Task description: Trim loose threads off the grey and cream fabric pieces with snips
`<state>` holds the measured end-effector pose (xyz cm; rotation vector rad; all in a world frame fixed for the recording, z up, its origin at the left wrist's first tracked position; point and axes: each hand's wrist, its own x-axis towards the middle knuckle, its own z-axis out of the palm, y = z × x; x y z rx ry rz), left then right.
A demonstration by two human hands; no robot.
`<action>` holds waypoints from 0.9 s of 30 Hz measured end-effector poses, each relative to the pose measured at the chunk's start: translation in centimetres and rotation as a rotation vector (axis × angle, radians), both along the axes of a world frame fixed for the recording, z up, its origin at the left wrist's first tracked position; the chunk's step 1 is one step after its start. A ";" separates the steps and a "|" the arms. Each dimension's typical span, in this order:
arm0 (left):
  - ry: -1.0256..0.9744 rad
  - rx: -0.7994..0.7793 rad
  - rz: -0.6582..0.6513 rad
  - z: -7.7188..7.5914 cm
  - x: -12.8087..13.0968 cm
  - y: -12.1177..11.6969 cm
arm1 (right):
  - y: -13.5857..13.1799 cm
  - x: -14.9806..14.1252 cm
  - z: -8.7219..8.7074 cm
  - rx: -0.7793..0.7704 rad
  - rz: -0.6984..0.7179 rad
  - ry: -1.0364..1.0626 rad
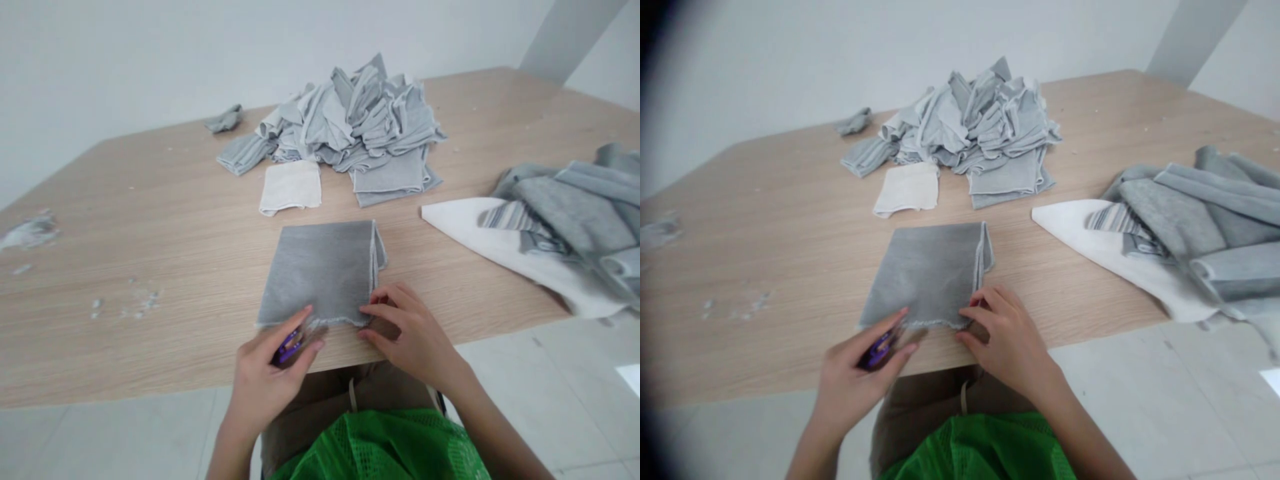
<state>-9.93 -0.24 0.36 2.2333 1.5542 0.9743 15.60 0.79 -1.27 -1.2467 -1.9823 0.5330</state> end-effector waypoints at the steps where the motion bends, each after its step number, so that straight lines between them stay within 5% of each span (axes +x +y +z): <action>1: 0.022 0.013 -0.031 0.1 0.7 0.0 | 0.0 0.0 0.0 -0.006 0.006 0.000; 9: 0.175 -0.096 -0.251 1.5 3.8 1.8 | 0.1 0.2 0.1 -0.057 0.032 -0.007; 27: -0.203 -0.248 -0.093 1.3 4.4 2.2 | 0.5 -0.7 1.0 0.036 -0.035 0.266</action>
